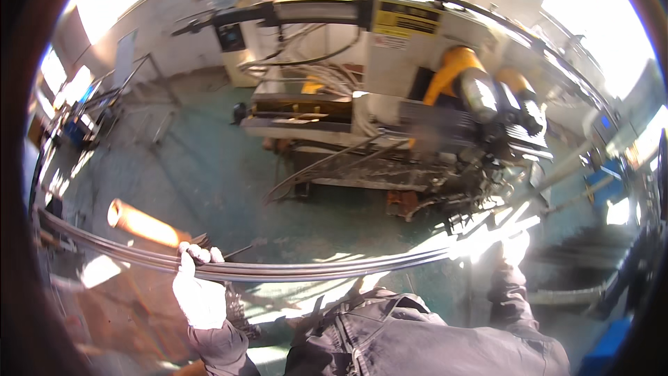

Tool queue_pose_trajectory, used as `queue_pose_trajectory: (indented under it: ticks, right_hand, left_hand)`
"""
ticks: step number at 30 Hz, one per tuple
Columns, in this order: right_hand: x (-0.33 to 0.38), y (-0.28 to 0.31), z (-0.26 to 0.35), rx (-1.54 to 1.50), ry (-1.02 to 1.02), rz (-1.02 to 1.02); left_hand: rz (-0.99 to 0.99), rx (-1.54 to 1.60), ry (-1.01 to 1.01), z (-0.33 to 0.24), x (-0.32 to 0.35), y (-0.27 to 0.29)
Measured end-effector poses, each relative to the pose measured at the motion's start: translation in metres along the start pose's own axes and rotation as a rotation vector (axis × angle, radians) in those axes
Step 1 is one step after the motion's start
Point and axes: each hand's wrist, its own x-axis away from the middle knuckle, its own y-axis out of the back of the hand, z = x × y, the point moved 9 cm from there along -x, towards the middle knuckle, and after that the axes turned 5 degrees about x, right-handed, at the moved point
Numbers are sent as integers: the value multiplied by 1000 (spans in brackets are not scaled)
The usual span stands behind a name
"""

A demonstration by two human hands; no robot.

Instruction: The person repeatedly picks up bundles of long metal rods and feeds them into a yellow and gray industrial machine. The rods are processed and emerge as curved pieces, which the person collects and stacks on the floor.

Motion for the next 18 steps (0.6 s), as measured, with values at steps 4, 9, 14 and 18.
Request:
queue_pose_trajectory:
  ticks: [4, 9, 14, 18]
  right_hand:
    - [56, -95, 85, -2201, -856, 466]
    - [-2, -97, 113, -1833, -385, 258]
    - [-88, -87, 81, -2027, -758, 126]
    - [-146, -74, 85, -1999, -666, -73]
  left_hand:
    - [118, 128, 206, 125, -9, -104]
    - [350, 53, 334, 179, -48, -178]
    - [428, 3, 183, 140, -151, -188]
    - [519, -18, 168, 152, -214, -184]
